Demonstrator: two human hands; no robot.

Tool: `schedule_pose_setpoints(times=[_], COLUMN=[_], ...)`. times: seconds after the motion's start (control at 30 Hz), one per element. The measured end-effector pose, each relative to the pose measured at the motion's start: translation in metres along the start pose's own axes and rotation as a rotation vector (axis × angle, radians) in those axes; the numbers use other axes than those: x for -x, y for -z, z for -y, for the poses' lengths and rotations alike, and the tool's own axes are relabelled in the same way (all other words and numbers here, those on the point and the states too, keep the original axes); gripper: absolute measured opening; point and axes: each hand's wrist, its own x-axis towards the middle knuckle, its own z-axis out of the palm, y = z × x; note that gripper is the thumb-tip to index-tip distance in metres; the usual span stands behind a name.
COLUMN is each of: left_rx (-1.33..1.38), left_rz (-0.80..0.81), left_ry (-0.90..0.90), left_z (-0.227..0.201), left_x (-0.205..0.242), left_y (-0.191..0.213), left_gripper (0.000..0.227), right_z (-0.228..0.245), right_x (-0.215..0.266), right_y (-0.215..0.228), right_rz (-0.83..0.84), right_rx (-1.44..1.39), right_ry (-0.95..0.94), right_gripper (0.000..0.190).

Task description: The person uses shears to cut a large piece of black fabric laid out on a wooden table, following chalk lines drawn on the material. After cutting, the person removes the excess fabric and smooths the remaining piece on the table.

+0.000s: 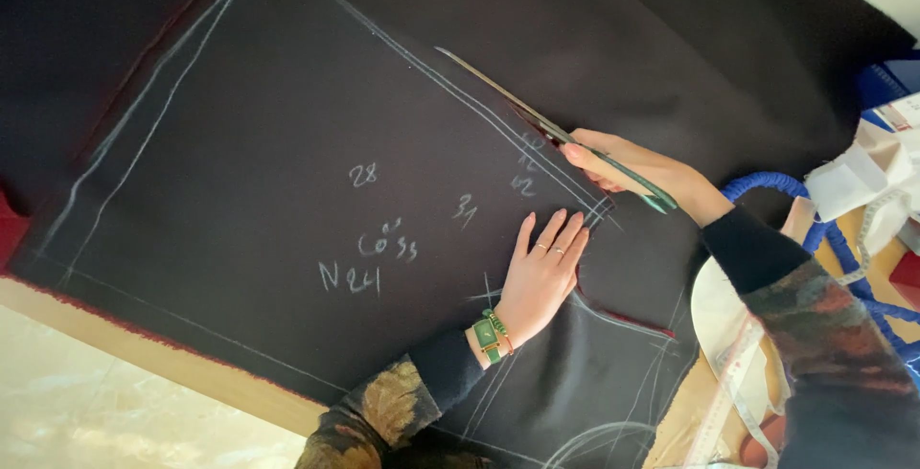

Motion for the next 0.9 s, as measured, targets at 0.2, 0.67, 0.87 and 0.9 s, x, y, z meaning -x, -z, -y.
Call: schedule_pose_setpoints(times=[0.2,0.67,0.87,0.9], left_rx=[0.033,0.059,0.082,0.084], left_rz=[-0.012,-0.028,-0.044,-0.043], left_ry=[0.013,0.034,0.029,0.025], left_z=[-0.002,-0.003,-0.003,-0.004], left_x=[0.001,-0.003,-0.003,-0.003], left_y=[-0.001,0.007,0.006,0.006], left_gripper=[0.046,0.049,0.049,0.049], right_z=[-0.010,0.013,0.030,0.029], right_x=[-0.015,-0.065,-0.063,-0.065], right_y=[-0.003,-0.003,-0.008,-0.007], right_rz=[-0.034,0.006,0.003,0.018], right_rx=[-0.021,0.046,-0.034,-0.016], right_ry=[-0.006,0.040,-0.019,0.003], right_gripper=[0.053,0.060,0.049,0.056])
